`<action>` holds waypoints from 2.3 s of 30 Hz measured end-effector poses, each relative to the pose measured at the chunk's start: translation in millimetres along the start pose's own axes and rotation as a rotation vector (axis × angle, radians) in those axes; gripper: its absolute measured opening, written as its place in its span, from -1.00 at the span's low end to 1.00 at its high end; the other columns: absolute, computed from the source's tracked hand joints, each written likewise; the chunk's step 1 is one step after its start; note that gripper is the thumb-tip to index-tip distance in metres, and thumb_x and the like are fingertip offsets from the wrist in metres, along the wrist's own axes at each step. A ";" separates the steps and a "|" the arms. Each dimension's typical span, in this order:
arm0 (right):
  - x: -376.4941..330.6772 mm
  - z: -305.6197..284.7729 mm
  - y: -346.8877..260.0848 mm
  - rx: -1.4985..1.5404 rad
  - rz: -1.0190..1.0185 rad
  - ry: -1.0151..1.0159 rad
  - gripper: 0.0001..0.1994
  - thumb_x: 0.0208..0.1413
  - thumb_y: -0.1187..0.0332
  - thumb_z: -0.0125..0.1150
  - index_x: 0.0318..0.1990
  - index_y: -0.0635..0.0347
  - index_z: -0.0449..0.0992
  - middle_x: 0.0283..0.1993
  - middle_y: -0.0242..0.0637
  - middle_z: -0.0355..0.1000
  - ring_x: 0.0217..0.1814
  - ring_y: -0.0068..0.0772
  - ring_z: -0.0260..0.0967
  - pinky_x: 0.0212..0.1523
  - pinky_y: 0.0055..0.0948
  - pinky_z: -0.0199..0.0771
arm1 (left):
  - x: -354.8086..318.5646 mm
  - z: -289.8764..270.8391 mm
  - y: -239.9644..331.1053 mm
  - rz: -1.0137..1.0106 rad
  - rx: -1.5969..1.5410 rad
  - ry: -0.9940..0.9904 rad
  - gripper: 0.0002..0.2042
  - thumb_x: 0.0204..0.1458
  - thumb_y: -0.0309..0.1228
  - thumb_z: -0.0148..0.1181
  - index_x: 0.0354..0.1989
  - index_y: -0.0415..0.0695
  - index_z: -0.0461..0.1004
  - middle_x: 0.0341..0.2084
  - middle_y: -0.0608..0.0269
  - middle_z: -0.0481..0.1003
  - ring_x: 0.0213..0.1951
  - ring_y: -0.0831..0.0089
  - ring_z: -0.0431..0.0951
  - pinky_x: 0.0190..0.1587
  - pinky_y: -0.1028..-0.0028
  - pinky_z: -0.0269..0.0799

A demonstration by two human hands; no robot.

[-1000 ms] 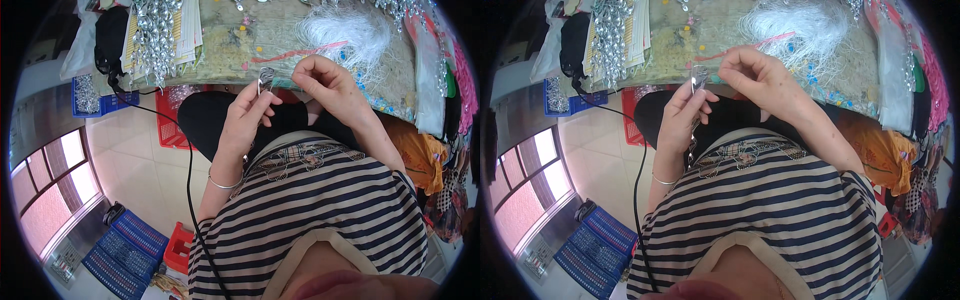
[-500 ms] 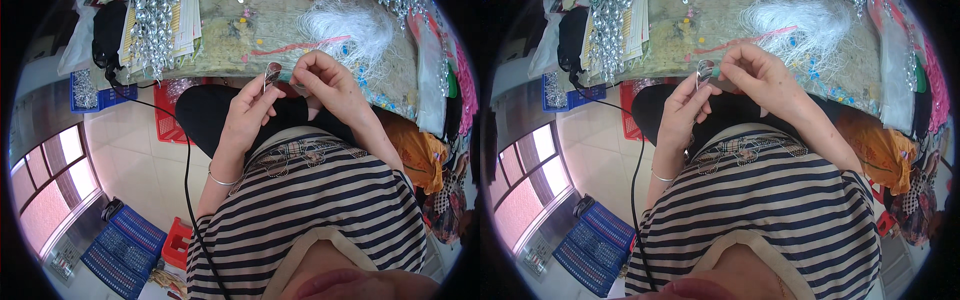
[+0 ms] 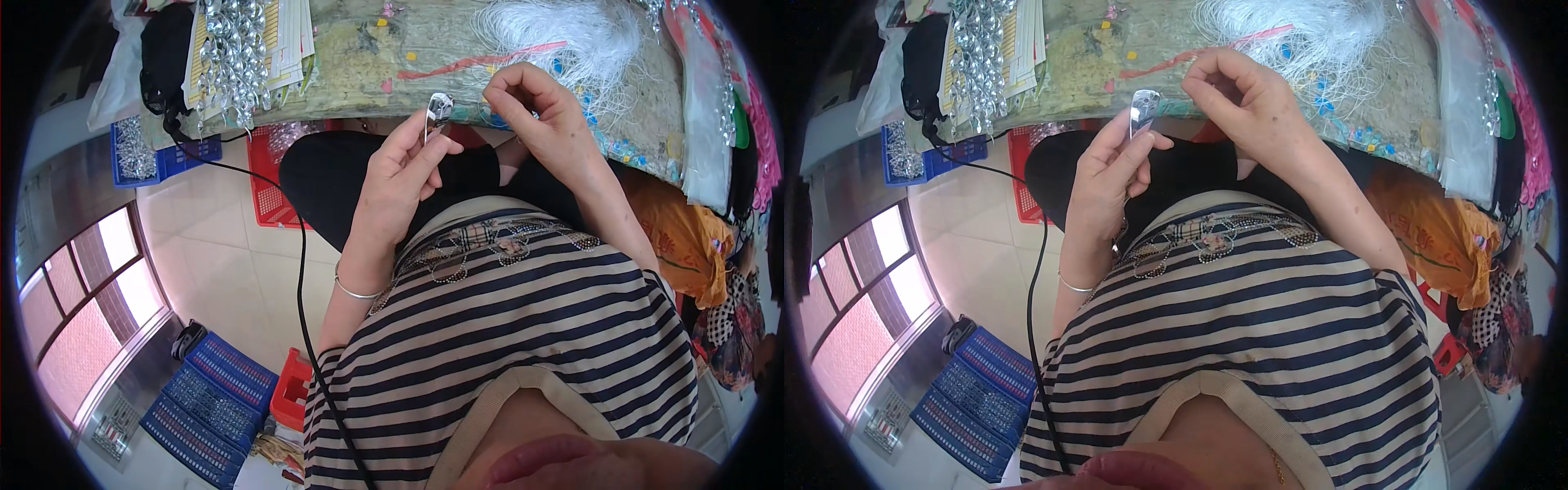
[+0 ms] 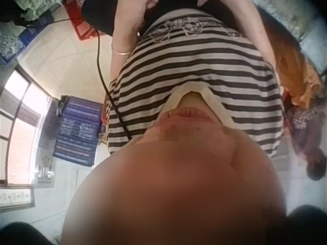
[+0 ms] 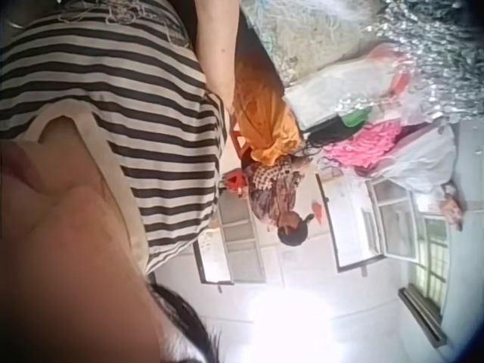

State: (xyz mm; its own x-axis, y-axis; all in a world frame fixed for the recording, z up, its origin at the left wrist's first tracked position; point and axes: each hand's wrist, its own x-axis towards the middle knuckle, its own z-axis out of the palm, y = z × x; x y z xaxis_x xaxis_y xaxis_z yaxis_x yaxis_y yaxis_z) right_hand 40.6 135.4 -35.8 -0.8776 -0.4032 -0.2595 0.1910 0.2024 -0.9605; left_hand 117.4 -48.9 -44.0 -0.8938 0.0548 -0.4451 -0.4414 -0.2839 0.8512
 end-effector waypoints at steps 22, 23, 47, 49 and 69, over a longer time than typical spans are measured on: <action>8.3 -2.7 4.2 -0.020 -0.010 0.020 -0.87 0.18 0.34 0.10 -0.21 0.19 0.42 -0.37 -0.53 0.34 -0.32 -0.78 0.22 -0.32 -0.72 0.29 | 0.0 0.5 -2.7 -0.106 -0.072 -0.049 -0.61 0.13 -0.42 0.07 0.15 -0.17 0.29 -0.39 0.27 0.50 -0.59 0.78 0.26 -0.62 0.79 0.11; 8.8 -2.7 6.2 -0.020 -0.010 0.020 -0.87 0.18 0.34 0.10 -0.21 0.19 0.42 -0.37 -0.53 0.34 -0.32 -0.78 0.22 -0.32 -0.72 0.29 | -0.1 0.4 -3.0 -0.112 -0.074 -0.051 -0.61 0.13 -0.42 0.07 0.15 -0.17 0.29 -0.39 0.26 0.50 -0.60 0.77 0.26 -0.62 0.79 0.10; -12.9 7.1 18.1 -0.208 -0.301 -0.088 -0.92 0.16 0.44 0.08 -0.27 0.25 0.42 -0.41 -0.45 0.34 -0.53 -0.75 0.27 -0.63 -0.74 0.29 | -0.6 -4.5 0.4 -0.070 -0.065 -0.002 -0.62 0.12 -0.40 0.09 0.12 -0.18 0.32 -0.37 0.29 0.52 -0.60 0.80 0.26 -0.62 0.79 0.11; -14.9 8.4 19.3 -0.197 -0.277 -0.111 -0.93 0.16 0.44 0.09 -0.28 0.25 0.42 -0.40 -0.45 0.34 -0.52 -0.75 0.25 -0.62 -0.74 0.29 | -1.2 -5.0 -1.6 -0.063 -0.052 0.001 -0.62 0.12 -0.39 0.09 0.12 -0.18 0.32 -0.37 0.30 0.51 -0.60 0.80 0.26 -0.61 0.79 0.11; -8.4 12.3 3.6 0.005 -0.081 -0.118 -0.90 0.18 0.39 0.07 -0.23 0.22 0.43 -0.41 -0.45 0.39 -0.49 -0.77 0.29 -0.65 -0.75 0.25 | -1.9 -7.0 -3.9 -0.040 0.026 0.033 -0.63 0.13 -0.36 0.08 0.11 -0.16 0.33 -0.38 0.36 0.50 -0.59 0.79 0.25 -0.60 0.78 0.12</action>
State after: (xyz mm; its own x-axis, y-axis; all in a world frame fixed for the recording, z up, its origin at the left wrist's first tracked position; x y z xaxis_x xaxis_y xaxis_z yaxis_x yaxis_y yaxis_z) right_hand 54.1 128.5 -38.4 -0.8324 -0.5204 -0.1904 0.1240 0.1601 -0.9793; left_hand 121.4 -54.6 -48.4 -0.8726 0.0341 -0.4872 -0.4787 -0.2570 0.8395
